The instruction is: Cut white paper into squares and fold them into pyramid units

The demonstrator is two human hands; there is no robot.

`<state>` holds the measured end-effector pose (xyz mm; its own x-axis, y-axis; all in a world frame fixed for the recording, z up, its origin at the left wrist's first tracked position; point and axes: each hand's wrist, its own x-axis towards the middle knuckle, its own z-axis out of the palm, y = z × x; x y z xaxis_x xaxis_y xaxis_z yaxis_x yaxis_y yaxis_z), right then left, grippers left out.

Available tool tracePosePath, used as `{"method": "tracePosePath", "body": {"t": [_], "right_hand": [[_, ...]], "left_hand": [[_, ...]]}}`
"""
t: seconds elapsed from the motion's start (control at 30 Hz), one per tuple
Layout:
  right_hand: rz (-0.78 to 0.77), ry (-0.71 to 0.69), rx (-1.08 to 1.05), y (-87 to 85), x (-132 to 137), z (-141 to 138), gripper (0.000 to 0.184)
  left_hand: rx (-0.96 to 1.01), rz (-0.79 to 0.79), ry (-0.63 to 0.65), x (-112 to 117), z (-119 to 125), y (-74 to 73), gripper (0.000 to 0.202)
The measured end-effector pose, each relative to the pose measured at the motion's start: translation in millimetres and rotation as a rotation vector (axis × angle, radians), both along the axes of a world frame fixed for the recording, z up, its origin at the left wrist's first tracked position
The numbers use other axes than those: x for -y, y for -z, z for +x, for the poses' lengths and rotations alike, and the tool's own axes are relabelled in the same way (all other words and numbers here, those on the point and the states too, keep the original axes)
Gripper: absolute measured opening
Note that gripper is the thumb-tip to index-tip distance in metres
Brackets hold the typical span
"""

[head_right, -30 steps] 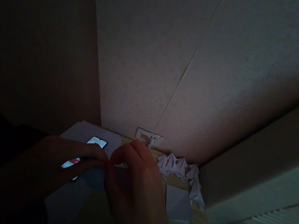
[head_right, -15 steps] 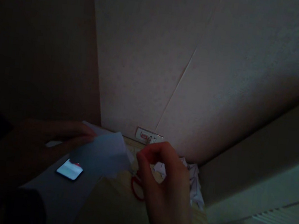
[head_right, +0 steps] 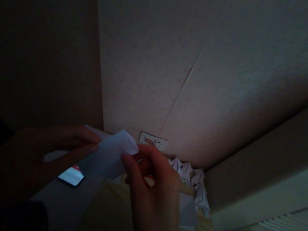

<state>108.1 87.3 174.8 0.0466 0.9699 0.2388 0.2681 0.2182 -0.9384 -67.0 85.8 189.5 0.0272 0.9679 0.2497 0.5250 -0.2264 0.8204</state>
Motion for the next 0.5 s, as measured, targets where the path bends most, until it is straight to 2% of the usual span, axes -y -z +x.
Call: {"method": "tracePosePath", "body": {"t": [0.5], "right_hand": [[0.037,0.017,-0.099,1.9,0.9,-0.5,0.015]], "left_hand": [[-0.001,0.004,-0.040,2.1,1.8,-3.3,0.017]]}}
